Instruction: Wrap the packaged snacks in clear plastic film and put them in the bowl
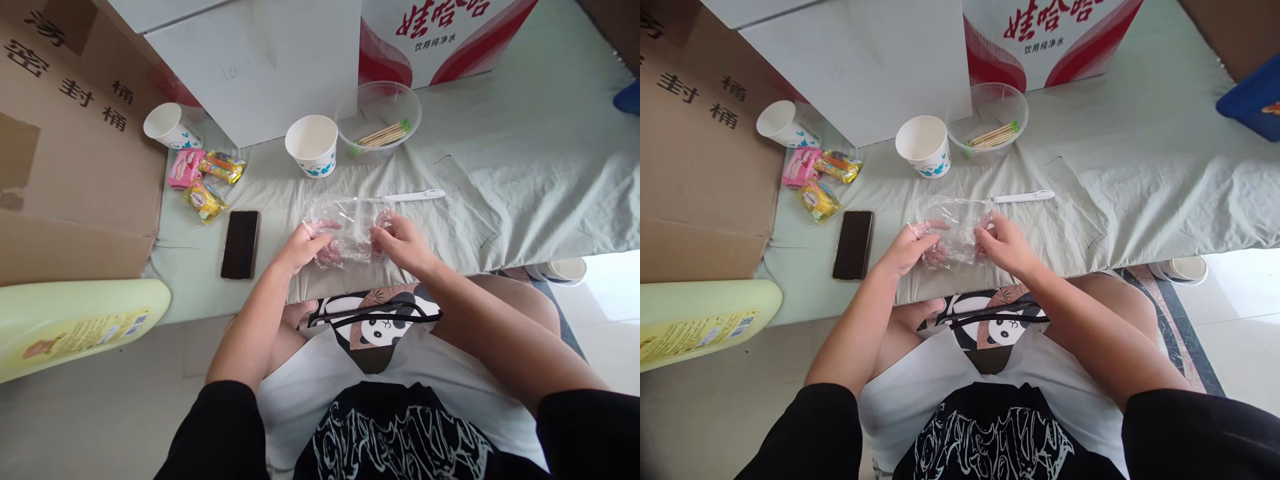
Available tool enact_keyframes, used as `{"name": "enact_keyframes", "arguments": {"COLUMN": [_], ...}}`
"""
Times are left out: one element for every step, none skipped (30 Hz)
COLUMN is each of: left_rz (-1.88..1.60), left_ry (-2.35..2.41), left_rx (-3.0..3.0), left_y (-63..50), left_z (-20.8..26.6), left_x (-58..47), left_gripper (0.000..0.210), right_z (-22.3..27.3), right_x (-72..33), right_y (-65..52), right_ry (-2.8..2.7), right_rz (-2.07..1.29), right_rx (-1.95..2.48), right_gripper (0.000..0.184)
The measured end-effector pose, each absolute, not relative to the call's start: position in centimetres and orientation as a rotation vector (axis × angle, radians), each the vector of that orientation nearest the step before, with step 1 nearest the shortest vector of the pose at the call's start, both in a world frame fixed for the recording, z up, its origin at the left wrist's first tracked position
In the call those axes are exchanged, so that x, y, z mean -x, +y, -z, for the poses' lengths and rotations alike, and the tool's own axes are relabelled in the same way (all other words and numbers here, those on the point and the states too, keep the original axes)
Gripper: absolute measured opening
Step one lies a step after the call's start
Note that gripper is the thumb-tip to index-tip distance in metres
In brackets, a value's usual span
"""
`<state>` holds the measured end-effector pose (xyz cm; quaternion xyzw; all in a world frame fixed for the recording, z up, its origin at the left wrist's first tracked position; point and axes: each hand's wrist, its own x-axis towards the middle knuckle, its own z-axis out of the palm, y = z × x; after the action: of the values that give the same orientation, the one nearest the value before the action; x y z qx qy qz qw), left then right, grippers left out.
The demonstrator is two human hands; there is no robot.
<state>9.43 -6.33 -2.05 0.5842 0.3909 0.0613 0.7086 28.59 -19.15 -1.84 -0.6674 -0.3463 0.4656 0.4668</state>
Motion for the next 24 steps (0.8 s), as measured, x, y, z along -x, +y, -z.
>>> {"name": "enact_keyframes", "arguments": {"left_rz": [-0.139,-0.148,-0.164,-0.181,-0.201,-0.227,-0.256,-0.285,-0.315,-0.343,-0.359,-0.362,-0.358,-0.356,-0.359,-0.362,-0.368,-0.379,-0.386,-0.394,-0.413,-0.457,-0.533,-0.63], "left_ry": [0.884,0.881,0.862,0.833,0.8,0.772,0.748,0.728,0.71,0.693,0.674,0.656,0.643,0.635,0.636,0.646,0.664,0.684,0.7,0.717,0.745,0.793,0.87,0.969], "left_rx": [-1.308,-1.306,-1.296,-1.279,-1.252,-1.217,-1.177,-1.136,-1.099,-1.069,-1.048,-1.041,-1.049,-1.074,-1.121,-1.186,-1.26,-1.332,-1.391,-1.431,-1.455,-1.471,-1.493,-1.525], "left_y": [-6.2,-6.1,-6.0,-5.9,-5.7,-5.6,-5.5,-5.3,-5.1,-4.9,-4.7,-4.5,-4.3,-4.2,-4.1,-4.1,-4.1,-4.2,-4.3,-4.3,-4.3,-4.2,-4.1,-4.0], "left_z": [2.1,2.0,1.9,1.8,1.7,1.5,1.4,1.4,1.3,1.3,1.3,1.3,1.4,1.5,1.7,1.9,2.1,2.3,2.5,2.7,2.9,3.0,3.1,3.1], "left_x": [-9.5,-9.6,-9.7,-9.7,-9.7,-9.7,-9.7,-9.7,-9.7,-9.8,-9.8,-9.9,-9.9,-9.9,-10.0,-10.0,-10.0,-10.0,-10.0,-10.1,-10.1,-10.1,-10.2,-10.2], "left_gripper": [0.056,0.054,0.053,0.052,0.051,0.049,0.045,0.041,0.036,0.031,0.027,0.025,0.025,0.029,0.033,0.034,0.031,0.026,0.024,0.03,0.04,0.048,0.052,0.052], "right_z": [1.7,1.7,1.6,1.6,1.6,1.6,1.6,1.7,1.7,1.8,1.9,1.9,2.0,2.1,2.2,2.3,2.4,2.5,2.7,2.8,2.9,3.0,3.1,3.1], "right_x": [-28.7,-28.8,-28.9,-29.0,-29.1,-29.1,-29.2,-29.3,-29.5,-29.6,-29.8,-30.0,-30.1,-30.3,-30.4,-30.4,-30.3,-30.2,-30.0,-29.8,-29.6,-29.5,-29.4,-29.3], "right_y": [-19.2,-19.2,-19.1,-19.1,-19.0,-18.9,-18.8,-18.7,-18.6,-18.6,-18.5,-18.5,-18.6,-18.6,-18.6,-18.7,-18.7,-18.7,-18.6,-18.6,-18.5,-18.4,-18.3,-18.3], "right_ry": [-0.853,-0.87,-0.891,-0.907,-0.909,-0.893,-0.859,-0.821,-0.788,-0.766,-0.757,-0.759,-0.769,-0.782,-0.801,-0.826,-0.848,-0.854,-0.838,-0.801,-0.75,-0.701,-0.666,-0.651], "right_rz": [-1.178,-1.209,-1.231,-1.239,-1.231,-1.207,-1.175,-1.145,-1.128,-1.121,-1.126,-1.138,-1.147,-1.145,-1.129,-1.108,-1.085,-1.063,-1.052,-1.06,-1.084,-1.115,-1.138,-1.139], "right_rx": [1.616,1.59,1.557,1.517,1.47,1.419,1.37,1.329,1.298,1.273,1.254,1.242,1.242,1.258,1.298,1.363,1.445,1.522,1.577,1.602,1.594,1.563,1.527,1.507], "right_gripper": [0.026,0.031,0.035,0.039,0.04,0.039,0.035,0.03,0.025,0.022,0.023,0.026,0.034,0.042,0.047,0.047,0.042,0.035,0.034,0.04,0.049,0.053,0.05,0.042]}}
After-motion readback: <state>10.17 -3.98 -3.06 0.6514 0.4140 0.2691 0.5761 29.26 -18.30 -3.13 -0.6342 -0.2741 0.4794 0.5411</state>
